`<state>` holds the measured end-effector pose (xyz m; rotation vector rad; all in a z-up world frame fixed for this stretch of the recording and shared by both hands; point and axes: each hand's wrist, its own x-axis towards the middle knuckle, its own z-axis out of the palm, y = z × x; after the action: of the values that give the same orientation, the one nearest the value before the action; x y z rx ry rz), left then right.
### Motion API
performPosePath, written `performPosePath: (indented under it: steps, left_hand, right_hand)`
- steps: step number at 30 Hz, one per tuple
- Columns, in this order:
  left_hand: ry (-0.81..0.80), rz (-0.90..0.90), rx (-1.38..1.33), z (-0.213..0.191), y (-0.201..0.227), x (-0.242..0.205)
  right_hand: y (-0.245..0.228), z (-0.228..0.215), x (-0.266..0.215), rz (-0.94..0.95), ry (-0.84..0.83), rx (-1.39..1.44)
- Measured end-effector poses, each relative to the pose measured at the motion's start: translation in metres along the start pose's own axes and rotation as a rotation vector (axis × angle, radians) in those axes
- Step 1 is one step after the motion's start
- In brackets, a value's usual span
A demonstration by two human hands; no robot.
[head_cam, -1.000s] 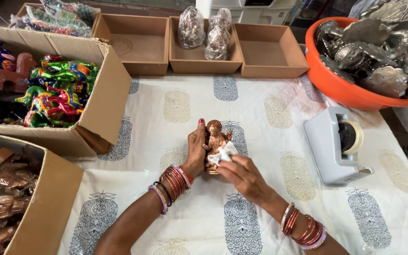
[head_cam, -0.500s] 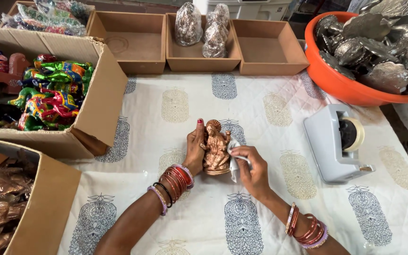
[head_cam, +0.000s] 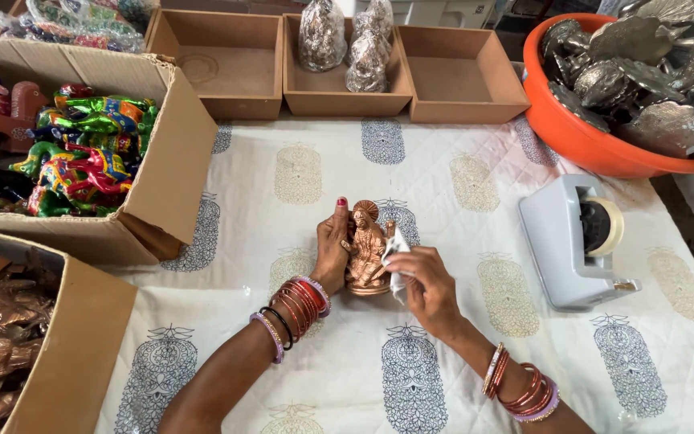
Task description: Clean a small brass-colored figurine with a white cloth.
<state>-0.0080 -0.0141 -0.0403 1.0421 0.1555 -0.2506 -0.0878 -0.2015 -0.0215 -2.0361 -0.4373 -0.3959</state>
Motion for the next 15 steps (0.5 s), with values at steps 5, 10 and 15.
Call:
performPosePath:
  steps: [5,10,15]
  left_hand:
    - [-0.013,0.113,0.075,-0.009,-0.015,0.011]
    - [0.046,0.033,-0.020,0.020,0.016,-0.020]
    - [-0.151,0.393,0.326,0.030,0.013,-0.029]
  right_hand:
    - [-0.003,0.001,0.003,-0.491,0.051,-0.254]
    - [-0.002,-0.002,0.005,-0.076,0.029,-0.015]
    - [0.004,0.003,-0.005,0.109,0.050,0.078]
